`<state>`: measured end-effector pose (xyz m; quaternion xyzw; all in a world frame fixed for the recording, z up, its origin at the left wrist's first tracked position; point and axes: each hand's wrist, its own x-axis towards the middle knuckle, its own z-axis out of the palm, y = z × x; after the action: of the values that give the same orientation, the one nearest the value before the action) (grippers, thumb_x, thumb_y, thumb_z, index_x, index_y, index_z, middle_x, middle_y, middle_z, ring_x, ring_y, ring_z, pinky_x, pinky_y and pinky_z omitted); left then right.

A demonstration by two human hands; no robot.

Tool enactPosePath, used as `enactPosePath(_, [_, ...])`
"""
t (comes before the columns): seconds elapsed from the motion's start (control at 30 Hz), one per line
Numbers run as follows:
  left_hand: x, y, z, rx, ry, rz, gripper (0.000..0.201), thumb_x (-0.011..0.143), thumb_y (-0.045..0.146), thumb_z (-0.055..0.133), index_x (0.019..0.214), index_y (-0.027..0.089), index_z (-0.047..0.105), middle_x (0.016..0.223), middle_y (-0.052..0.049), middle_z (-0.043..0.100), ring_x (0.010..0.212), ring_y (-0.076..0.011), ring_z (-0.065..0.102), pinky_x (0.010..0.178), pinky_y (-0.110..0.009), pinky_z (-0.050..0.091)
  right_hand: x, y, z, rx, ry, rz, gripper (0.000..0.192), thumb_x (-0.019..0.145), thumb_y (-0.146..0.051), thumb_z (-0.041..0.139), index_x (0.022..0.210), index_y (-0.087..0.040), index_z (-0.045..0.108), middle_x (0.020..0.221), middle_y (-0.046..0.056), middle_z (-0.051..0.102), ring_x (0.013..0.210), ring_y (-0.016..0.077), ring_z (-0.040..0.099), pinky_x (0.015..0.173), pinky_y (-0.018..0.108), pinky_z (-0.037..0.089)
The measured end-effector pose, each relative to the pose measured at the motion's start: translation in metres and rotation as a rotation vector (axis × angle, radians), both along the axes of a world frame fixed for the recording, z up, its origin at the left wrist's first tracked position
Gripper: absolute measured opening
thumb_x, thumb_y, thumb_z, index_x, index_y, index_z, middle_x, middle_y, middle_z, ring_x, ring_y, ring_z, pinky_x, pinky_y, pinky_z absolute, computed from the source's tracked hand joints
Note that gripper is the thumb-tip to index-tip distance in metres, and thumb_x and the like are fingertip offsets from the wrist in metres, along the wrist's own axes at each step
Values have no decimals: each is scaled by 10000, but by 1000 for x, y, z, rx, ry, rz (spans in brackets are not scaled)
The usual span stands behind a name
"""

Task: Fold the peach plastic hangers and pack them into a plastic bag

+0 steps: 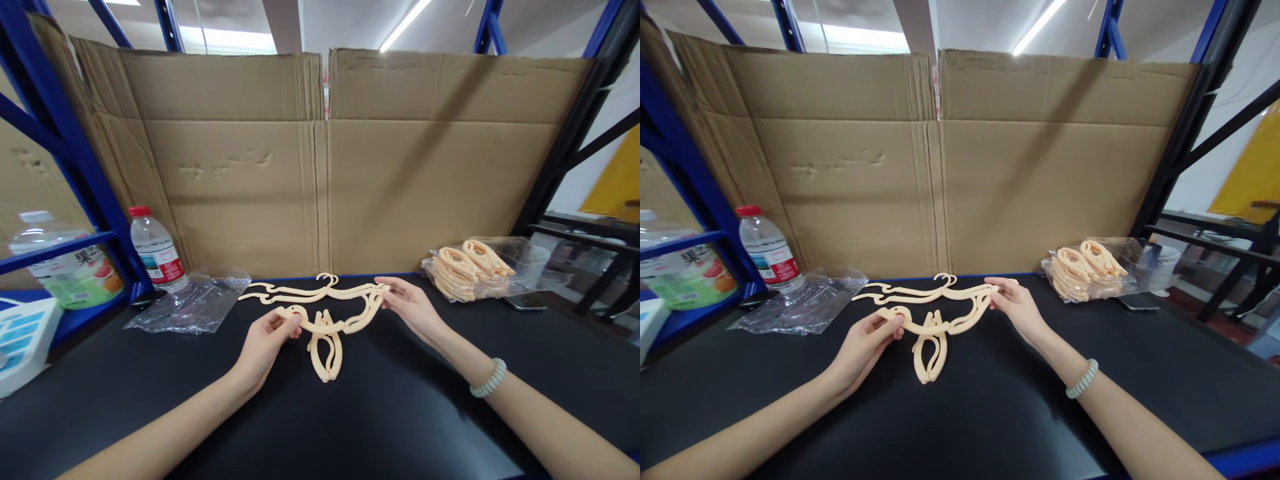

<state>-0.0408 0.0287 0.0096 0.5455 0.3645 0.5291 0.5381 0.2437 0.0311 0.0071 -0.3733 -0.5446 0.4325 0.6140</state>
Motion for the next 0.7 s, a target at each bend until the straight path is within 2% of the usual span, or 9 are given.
enactPosePath(0.13, [13,-11,-1,25,15,-43,269,744,343,715,661,139,560,648,22,550,618,-85,467,627,-199,401,-19,-9,-1,-73,180,11,342,628,-331,826,772,-186,552,743,-14,619,668,115,573,635,250,479])
enactPosePath(0.23, [18,-16,-2,42,58,-98,292,780,377,677,666,142,545,633,24,537,620,-91,469,627,-206,394,-33,-18,-1,-109,124,122,325,683,-356,795,699,-169,530,704,-14,606,635,101,557,632,243,478])
enactPosePath(0.43, [18,-17,-2,41,85,-120,301,781,416,664,710,141,566,639,19,539,623,-103,473,636,-223,387,-49,-35,2,-153,-122,457,252,805,-382,690,890,-148,653,871,53,665,808,158,617,756,309,501])
enactPosePath(0.53, [17,-16,-3,28,104,-136,303,787,429,654,777,133,587,678,7,558,626,-103,477,635,-228,394,-50,-38,3,-155,-170,517,269,810,-386,683,940,-151,686,888,61,675,795,157,621,744,299,501])
enactPosePath(0.63, [16,-15,-5,12,92,-141,311,794,422,650,907,144,572,670,18,556,637,-107,492,670,-240,413,-47,-39,3,-126,-207,550,294,825,-386,661,1023,-172,695,1025,81,657,829,165,618,732,291,503])
enactPosePath(0.7, [16,-15,-5,12,66,-154,314,781,396,671,945,167,533,658,35,536,665,-115,512,707,-252,428,-45,-38,4,-107,-239,550,305,832,-371,654,1081,-196,682,1115,86,629,908,187,613,779,310,503])
